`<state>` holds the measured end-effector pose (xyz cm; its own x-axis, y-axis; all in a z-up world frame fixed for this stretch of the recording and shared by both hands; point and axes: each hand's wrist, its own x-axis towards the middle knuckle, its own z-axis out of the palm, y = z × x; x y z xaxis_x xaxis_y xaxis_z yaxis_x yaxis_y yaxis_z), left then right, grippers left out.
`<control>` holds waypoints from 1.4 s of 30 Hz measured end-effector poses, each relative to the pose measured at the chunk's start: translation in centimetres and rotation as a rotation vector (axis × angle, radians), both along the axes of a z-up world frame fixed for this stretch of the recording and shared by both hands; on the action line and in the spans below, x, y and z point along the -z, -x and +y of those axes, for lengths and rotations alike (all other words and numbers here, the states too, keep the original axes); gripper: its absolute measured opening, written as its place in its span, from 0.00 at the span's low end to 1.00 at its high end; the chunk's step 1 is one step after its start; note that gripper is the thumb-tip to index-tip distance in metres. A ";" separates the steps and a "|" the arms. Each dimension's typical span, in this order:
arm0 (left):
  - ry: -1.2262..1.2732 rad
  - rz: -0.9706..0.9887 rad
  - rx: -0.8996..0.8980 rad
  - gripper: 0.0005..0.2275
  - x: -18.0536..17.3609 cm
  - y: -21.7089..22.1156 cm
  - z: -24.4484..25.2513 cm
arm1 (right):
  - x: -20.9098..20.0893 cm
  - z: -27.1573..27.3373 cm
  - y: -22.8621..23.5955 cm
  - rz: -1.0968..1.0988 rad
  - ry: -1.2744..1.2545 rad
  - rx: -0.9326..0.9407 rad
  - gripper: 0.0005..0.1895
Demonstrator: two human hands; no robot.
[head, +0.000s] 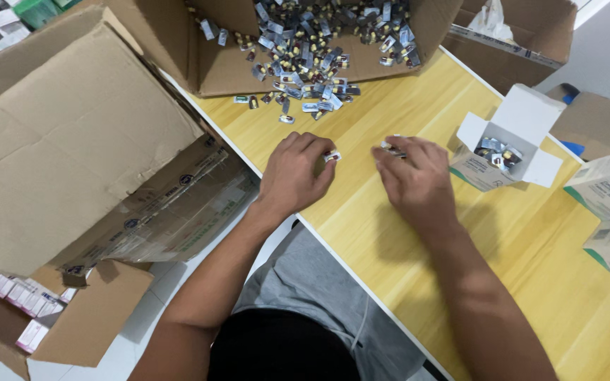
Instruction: The person repeatedly picks up small foil-wrapped pill blisters from a large cardboard box and places them into a smaller white box on the table. The person handles the blisters one at a time, transferring them from the larger container to the smaller one.
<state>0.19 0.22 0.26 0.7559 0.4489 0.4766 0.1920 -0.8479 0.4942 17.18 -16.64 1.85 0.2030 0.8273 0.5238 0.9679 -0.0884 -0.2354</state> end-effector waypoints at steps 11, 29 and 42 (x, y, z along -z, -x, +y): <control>0.126 -0.171 0.045 0.13 0.1 0.4 1.5 | -0.3 0.2 0.6 0.043 0.003 0.024 0.28; 0.189 -0.032 0.015 0.06 0.9 -1.7 0.3 | -0.5 0.1 0.4 0.064 -0.019 -0.006 0.40; 0.145 -0.083 0.177 0.30 -0.8 -2.6 -2.0 | -0.5 -0.3 -0.3 0.178 0.137 0.041 0.38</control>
